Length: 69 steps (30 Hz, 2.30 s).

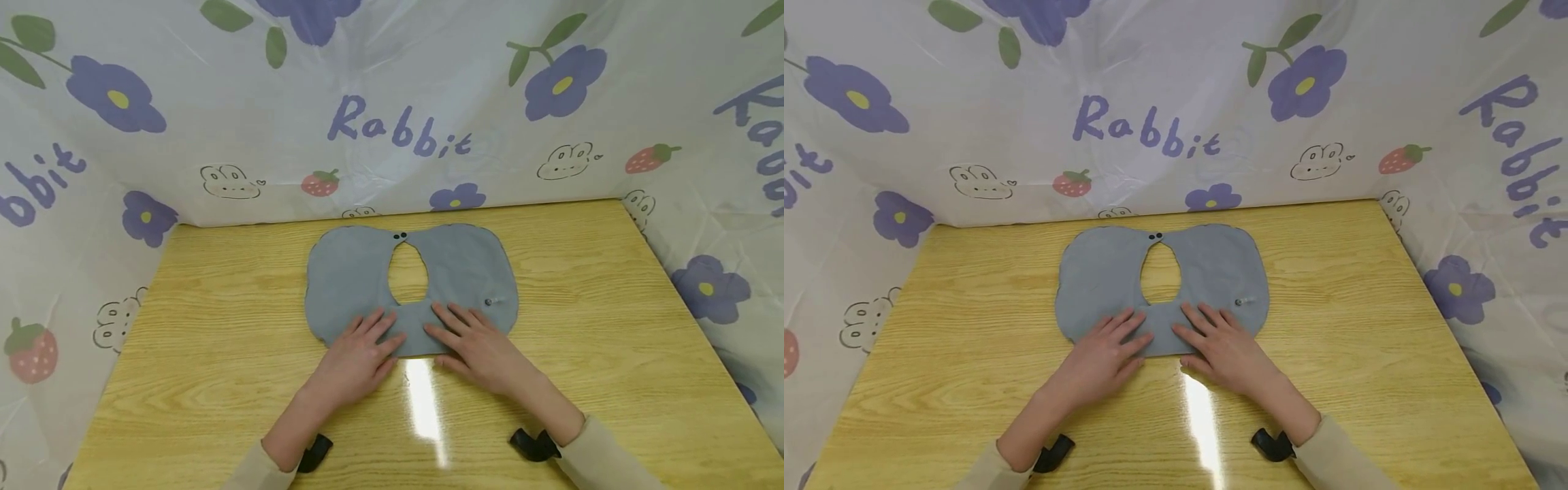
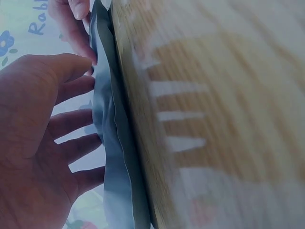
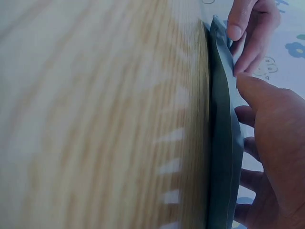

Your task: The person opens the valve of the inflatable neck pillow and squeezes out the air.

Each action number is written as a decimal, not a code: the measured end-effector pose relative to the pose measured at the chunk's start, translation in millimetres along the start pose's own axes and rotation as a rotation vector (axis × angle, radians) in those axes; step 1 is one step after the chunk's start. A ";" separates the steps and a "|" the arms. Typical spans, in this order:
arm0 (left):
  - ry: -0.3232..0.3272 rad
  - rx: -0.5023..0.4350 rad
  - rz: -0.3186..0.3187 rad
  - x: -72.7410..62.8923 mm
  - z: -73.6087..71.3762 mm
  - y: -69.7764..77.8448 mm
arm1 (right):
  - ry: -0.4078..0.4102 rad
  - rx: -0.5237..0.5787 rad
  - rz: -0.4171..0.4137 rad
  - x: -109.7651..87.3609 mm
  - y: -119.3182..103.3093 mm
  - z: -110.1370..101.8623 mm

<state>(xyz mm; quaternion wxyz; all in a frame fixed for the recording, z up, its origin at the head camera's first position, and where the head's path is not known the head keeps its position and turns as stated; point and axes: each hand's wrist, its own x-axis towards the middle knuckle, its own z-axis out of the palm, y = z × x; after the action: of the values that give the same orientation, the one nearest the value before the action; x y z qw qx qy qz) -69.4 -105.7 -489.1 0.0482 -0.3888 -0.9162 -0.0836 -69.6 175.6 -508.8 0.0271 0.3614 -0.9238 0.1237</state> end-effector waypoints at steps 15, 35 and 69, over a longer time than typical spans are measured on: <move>-0.046 0.007 -0.020 -2.0 2.8 -0.6 | -0.068 0.034 0.019 1.9 -3.0 -3.3; -0.062 -0.072 -0.049 31.0 -26.3 -31.4 | -0.078 0.365 0.026 34.4 33.8 -39.5; -0.284 0.026 -0.366 116.8 -20.4 -119.5 | -0.166 -0.127 0.349 128.9 96.8 -27.9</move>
<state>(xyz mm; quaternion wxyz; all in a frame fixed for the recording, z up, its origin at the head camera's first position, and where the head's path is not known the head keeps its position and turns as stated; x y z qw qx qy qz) -236.1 -108.9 -465.0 -0.0922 -0.2232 -0.9701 -0.0238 -231.1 165.9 -484.1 -0.0484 0.2025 -0.9773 0.0377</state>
